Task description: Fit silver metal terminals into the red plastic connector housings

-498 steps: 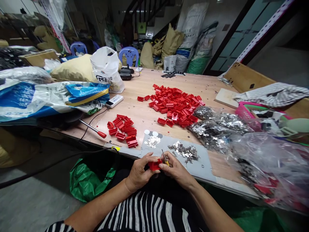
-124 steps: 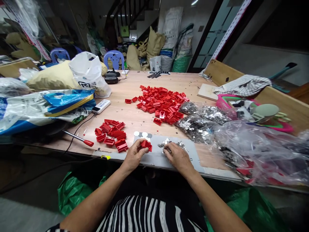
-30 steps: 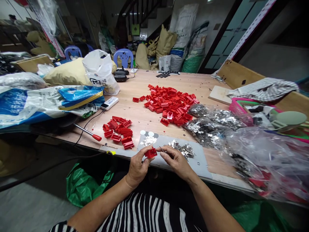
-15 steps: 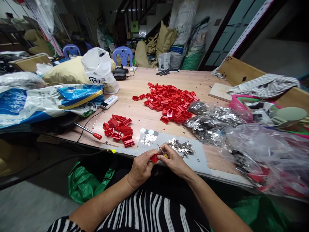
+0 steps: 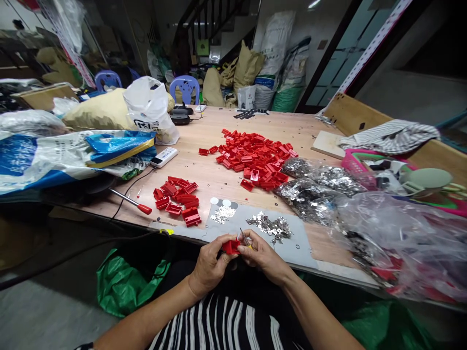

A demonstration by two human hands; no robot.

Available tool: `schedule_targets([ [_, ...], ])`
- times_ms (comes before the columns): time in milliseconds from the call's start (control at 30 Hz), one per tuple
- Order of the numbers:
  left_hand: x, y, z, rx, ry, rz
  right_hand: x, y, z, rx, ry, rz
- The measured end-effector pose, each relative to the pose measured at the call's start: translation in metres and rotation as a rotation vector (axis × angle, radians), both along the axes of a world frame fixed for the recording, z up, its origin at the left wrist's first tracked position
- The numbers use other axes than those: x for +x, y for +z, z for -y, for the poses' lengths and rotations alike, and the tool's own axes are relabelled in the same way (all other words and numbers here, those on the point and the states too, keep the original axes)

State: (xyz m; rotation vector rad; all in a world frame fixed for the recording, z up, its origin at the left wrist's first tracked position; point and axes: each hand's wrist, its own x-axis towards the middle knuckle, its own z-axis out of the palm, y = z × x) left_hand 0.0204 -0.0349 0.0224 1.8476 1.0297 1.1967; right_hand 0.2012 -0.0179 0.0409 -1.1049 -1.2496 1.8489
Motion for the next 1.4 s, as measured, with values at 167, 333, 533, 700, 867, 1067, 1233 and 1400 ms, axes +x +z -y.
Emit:
schedule_targets([
  [167, -0.006, -0.002, 0.001, -0.004, -0.069, 0.037, -0.001, -0.003, 0.004, -0.094, 0.016, -0.125],
  [333, -0.017, -0.009, 0.002, -0.035, -0.162, 0.147, -0.009, -0.009, 0.008, -0.195, 0.026, -0.277],
  [533, -0.018, -0.012, 0.003, -0.126, -0.109, 0.258, -0.013, -0.011, 0.001, -0.11, 0.078, -0.211],
  [700, -0.011, -0.013, 0.0, -0.342, 0.021, 0.389, -0.001, -0.002, -0.024, 0.143, 0.099, 0.286],
  [867, -0.008, -0.011, -0.006, -0.437, 0.098, 0.503, 0.005, 0.012, -0.063, 0.558, -0.063, 1.037],
  [1067, -0.008, -0.01, -0.009, -0.462, 0.103, 0.552, -0.01, 0.008, -0.095, 0.63, 0.05, 1.263],
  [1233, -0.011, -0.014, -0.009, -0.486, 0.123, 0.559, -0.018, 0.002, -0.103, 0.619, 0.081, 1.28],
  [1400, -0.012, -0.017, -0.009, -0.509, 0.124, 0.559, -0.017, -0.001, -0.1, 0.633, 0.062, 1.27],
])
